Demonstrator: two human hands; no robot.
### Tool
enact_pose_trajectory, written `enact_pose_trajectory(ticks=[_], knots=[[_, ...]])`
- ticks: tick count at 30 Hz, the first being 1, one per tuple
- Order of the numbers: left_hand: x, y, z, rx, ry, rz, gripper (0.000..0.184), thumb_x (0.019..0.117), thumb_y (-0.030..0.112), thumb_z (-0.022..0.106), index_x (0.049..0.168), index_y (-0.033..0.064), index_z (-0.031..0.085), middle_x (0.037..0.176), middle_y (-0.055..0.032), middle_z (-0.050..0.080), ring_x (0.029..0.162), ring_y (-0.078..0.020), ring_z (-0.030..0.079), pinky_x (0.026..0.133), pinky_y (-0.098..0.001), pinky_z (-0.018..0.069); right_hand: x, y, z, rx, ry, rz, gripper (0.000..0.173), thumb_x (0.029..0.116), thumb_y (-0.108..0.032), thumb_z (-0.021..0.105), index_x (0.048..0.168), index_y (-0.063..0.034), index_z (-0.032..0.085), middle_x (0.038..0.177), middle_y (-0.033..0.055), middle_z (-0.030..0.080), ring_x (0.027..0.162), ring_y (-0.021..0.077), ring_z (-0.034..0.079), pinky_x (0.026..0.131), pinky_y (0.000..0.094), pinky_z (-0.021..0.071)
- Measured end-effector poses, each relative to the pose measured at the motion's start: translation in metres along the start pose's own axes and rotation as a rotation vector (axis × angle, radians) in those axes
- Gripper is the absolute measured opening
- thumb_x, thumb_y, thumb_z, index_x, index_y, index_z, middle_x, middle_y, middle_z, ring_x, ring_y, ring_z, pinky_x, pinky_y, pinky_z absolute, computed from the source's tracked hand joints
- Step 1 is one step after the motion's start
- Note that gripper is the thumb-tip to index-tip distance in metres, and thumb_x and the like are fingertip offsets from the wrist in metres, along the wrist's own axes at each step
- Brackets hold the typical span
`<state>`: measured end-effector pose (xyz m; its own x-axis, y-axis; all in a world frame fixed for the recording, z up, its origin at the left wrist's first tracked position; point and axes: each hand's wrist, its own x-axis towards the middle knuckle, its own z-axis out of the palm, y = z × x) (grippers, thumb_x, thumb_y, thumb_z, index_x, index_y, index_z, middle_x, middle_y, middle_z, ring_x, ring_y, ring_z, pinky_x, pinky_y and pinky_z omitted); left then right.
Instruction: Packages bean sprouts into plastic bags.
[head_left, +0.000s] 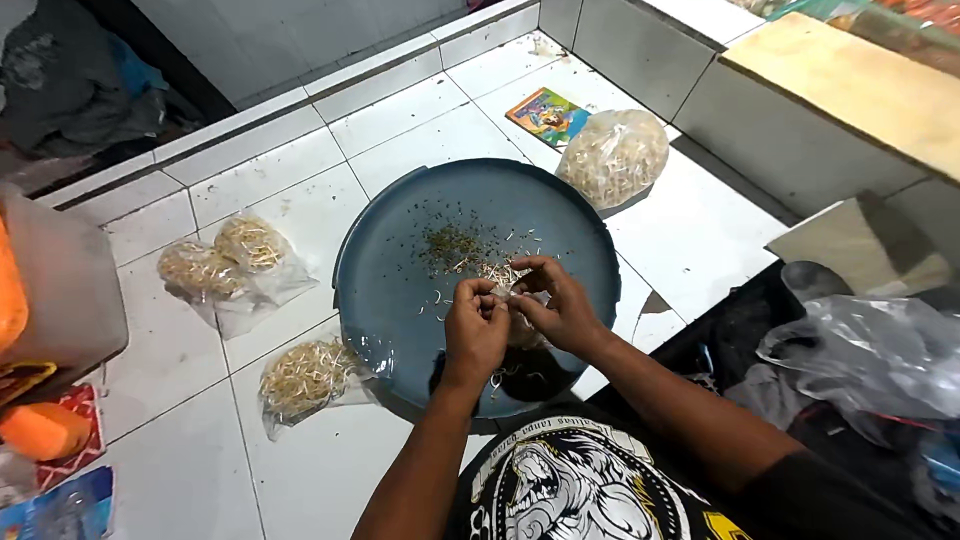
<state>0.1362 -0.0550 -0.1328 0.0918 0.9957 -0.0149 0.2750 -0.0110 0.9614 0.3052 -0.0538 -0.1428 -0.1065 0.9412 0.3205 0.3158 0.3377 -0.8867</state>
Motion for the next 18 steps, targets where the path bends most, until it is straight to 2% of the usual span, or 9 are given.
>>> enact_pose_trajectory(ticks=[3, 5, 7, 9, 12, 13, 16, 18], knots=[[-0.001, -0.001, 0.004, 0.096, 0.023, 0.133, 0.031, 0.0928, 0.006, 0.065, 0.122, 0.0079, 0.054, 0.09, -0.0018, 0.069, 0.072, -0.0105, 0.068, 0.066, -0.029, 0.0599, 0.003, 0.001, -0.007, 0.338, -0.119, 0.178, 0.036, 0.0949, -0.003, 0.065, 0.128, -0.0075, 0.053, 0.092, 0.0081, 0.067, 0.076, 0.0169, 0.065, 0.07, 0.0326, 0.0586], [0.0, -0.006, 0.006, 0.199, 0.023, 0.252, 0.019, 0.0941, 0.007, 0.064, 0.113, 0.0053, 0.059, 0.091, -0.0032, 0.068, 0.075, -0.0107, 0.067, 0.068, -0.0301, 0.0603, 0.004, 0.002, -0.011, 0.456, -0.173, 0.297, 0.028, 0.0962, -0.005, 0.062, 0.123, -0.0087, 0.056, 0.089, 0.0072, 0.065, 0.075, 0.0151, 0.062, 0.069, 0.0315, 0.0554], [0.003, -0.011, 0.002, 0.378, -0.005, 0.387, 0.011, 0.0956, 0.009, 0.062, 0.104, 0.0046, 0.067, 0.094, -0.0048, 0.069, 0.083, -0.0129, 0.068, 0.076, -0.0325, 0.0608, 0.005, 0.003, -0.012, 0.444, -0.154, 0.318, 0.024, 0.0961, -0.005, 0.063, 0.119, -0.0079, 0.058, 0.087, 0.0072, 0.065, 0.074, 0.0149, 0.062, 0.068, 0.0316, 0.0553], [0.007, -0.01, -0.008, 0.588, -0.118, 0.478, 0.015, 0.0965, 0.013, 0.06, 0.104, 0.0035, 0.069, 0.1, -0.0091, 0.068, 0.092, -0.0202, 0.068, 0.083, -0.0397, 0.0596, 0.006, 0.004, -0.012, 0.34, -0.126, 0.256, 0.023, 0.0953, -0.004, 0.068, 0.117, -0.0062, 0.062, 0.093, 0.0079, 0.068, 0.077, 0.0161, 0.066, 0.071, 0.0325, 0.0591], [0.012, 0.002, -0.021, 0.809, -0.288, 0.52, 0.022, 0.0994, 0.024, 0.06, 0.106, 0.0049, 0.069, 0.101, -0.0101, 0.066, 0.094, -0.0256, 0.068, 0.082, -0.0458, 0.0589, 0.004, 0.005, -0.009, 0.177, -0.134, 0.14, 0.019, 0.0962, -0.004, 0.068, 0.115, -0.0058, 0.07, 0.102, 0.0047, 0.073, 0.086, 0.012, 0.071, 0.081, 0.0303, 0.0623], [0.015, 0.005, -0.023, 0.843, -0.321, 0.533, 0.021, 0.1007, 0.024, 0.058, 0.104, 0.0063, 0.069, 0.098, -0.0093, 0.067, 0.091, -0.0254, 0.068, 0.079, -0.0464, 0.0588, 0.004, 0.006, -0.007, 0.143, -0.141, 0.108, 0.018, 0.0977, -0.005, 0.067, 0.115, -0.0062, 0.072, 0.104, 0.0033, 0.074, 0.089, 0.0099, 0.071, 0.084, 0.0295, 0.0619], [0.023, 0.008, -0.026, 0.704, -0.36, 0.53, 0.021, 0.102, 0.019, 0.054, 0.101, 0.0085, 0.072, 0.096, -0.0052, 0.069, 0.088, -0.0183, 0.069, 0.076, -0.0417, 0.0599, 0.002, 0.013, -0.004, 0.094, -0.121, 0.018, 0.018, 0.1001, -0.005, 0.061, 0.113, -0.0046, 0.075, 0.105, 0.0038, 0.075, 0.096, 0.0094, 0.071, 0.092, 0.0308, 0.0599], [0.023, 0.008, -0.024, 0.515, -0.329, 0.427, 0.023, 0.1017, 0.016, 0.052, 0.097, 0.0087, 0.072, 0.091, -0.0022, 0.068, 0.083, -0.0131, 0.067, 0.074, -0.0366, 0.0583, 0.0, 0.013, -0.003, 0.019, -0.095, -0.025, 0.02, 0.0998, -0.008, 0.061, 0.114, -0.0068, 0.076, 0.107, 0.0034, 0.073, 0.102, 0.0116, 0.068, 0.095, 0.0333, 0.0566]])
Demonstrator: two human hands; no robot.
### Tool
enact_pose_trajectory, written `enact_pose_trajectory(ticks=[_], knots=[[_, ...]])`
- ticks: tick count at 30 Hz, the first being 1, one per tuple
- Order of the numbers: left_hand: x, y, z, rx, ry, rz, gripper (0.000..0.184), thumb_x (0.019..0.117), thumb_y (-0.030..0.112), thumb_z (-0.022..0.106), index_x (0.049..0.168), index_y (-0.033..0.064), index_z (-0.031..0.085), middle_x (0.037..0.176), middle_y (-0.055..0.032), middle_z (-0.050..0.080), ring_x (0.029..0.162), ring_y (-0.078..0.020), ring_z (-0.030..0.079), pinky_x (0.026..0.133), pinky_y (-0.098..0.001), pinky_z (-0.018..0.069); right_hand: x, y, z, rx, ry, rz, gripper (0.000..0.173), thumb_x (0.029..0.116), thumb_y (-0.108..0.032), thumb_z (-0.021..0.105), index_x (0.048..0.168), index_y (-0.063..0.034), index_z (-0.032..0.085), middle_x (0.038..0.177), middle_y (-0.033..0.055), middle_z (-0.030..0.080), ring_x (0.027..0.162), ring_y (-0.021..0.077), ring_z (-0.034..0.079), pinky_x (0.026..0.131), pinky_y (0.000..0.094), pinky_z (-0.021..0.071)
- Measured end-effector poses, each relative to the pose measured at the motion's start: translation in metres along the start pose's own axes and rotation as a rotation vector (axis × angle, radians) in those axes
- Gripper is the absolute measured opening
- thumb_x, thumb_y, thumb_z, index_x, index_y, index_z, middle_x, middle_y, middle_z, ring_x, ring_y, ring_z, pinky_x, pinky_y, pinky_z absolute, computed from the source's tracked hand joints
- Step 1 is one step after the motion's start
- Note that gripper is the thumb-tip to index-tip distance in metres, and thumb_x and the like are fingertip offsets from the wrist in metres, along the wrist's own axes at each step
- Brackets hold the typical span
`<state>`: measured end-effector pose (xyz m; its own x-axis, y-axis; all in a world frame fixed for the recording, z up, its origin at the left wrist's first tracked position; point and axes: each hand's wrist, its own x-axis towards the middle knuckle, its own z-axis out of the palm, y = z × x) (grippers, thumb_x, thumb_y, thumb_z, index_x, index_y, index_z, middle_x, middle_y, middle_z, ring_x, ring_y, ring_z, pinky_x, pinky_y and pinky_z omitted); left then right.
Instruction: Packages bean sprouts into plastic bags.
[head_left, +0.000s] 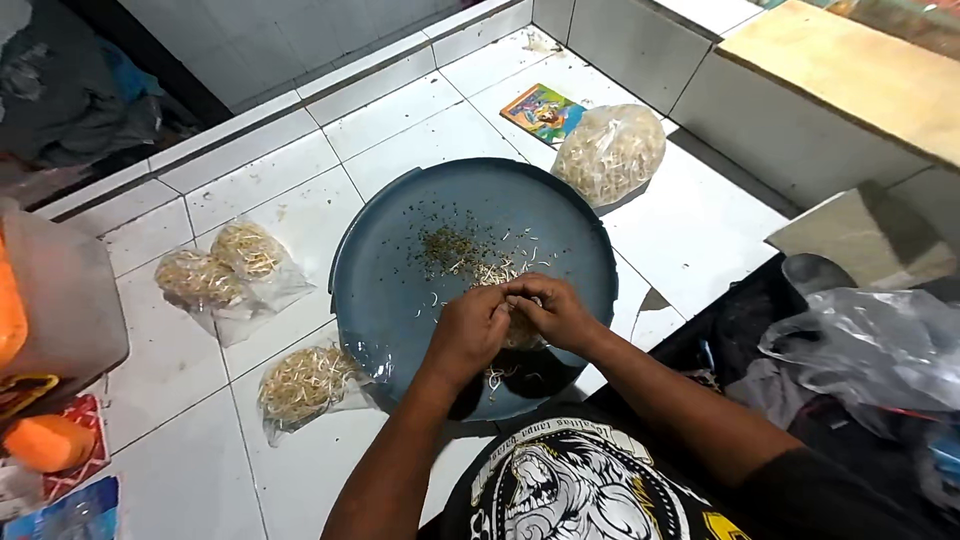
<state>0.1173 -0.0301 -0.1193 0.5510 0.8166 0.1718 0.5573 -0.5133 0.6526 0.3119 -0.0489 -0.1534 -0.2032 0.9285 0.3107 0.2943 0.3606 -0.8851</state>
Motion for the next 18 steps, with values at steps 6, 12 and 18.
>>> enact_pose_trajectory(ticks=[6, 12, 18], knots=[[-0.002, 0.007, 0.007, -0.721, 0.152, -0.393, 0.027, 0.1039, 0.015, 0.045, 0.081, 0.0086, 0.057, 0.061, -0.0033, 0.051, 0.047, -0.0128, 0.045, 0.045, -0.0277, 0.0406, -0.01, 0.009, 0.021, -0.246, 0.137, -0.108, 0.021, 0.0985, -0.031, 0.064, 0.103, -0.017, 0.078, 0.111, 0.0031, 0.065, 0.108, 0.0188, 0.059, 0.095, 0.0415, 0.0504], [-0.005, 0.034, 0.015, -0.986, 0.32, -0.36, 0.026, 0.103, 0.013, 0.046, 0.079, 0.0101, 0.055, 0.06, -0.0011, 0.048, 0.046, -0.0092, 0.041, 0.044, -0.0226, 0.0375, -0.015, 0.011, 0.029, -0.234, 0.168, -0.114, 0.022, 0.0991, -0.023, 0.057, 0.098, -0.015, 0.077, 0.122, 0.0056, 0.066, 0.118, 0.0221, 0.059, 0.1, 0.044, 0.0517], [-0.007, -0.004, 0.004, -0.188, 0.465, -0.124, 0.022, 0.0988, 0.032, 0.063, 0.099, 0.0099, 0.065, 0.09, -0.0035, 0.063, 0.075, -0.0133, 0.062, 0.062, -0.0314, 0.0551, -0.001, 0.006, -0.013, 0.181, 0.22, 0.168, 0.029, 0.1055, -0.01, 0.041, 0.11, -0.0015, 0.068, 0.124, 0.0094, 0.07, 0.116, 0.0178, 0.066, 0.099, 0.0399, 0.0567]])
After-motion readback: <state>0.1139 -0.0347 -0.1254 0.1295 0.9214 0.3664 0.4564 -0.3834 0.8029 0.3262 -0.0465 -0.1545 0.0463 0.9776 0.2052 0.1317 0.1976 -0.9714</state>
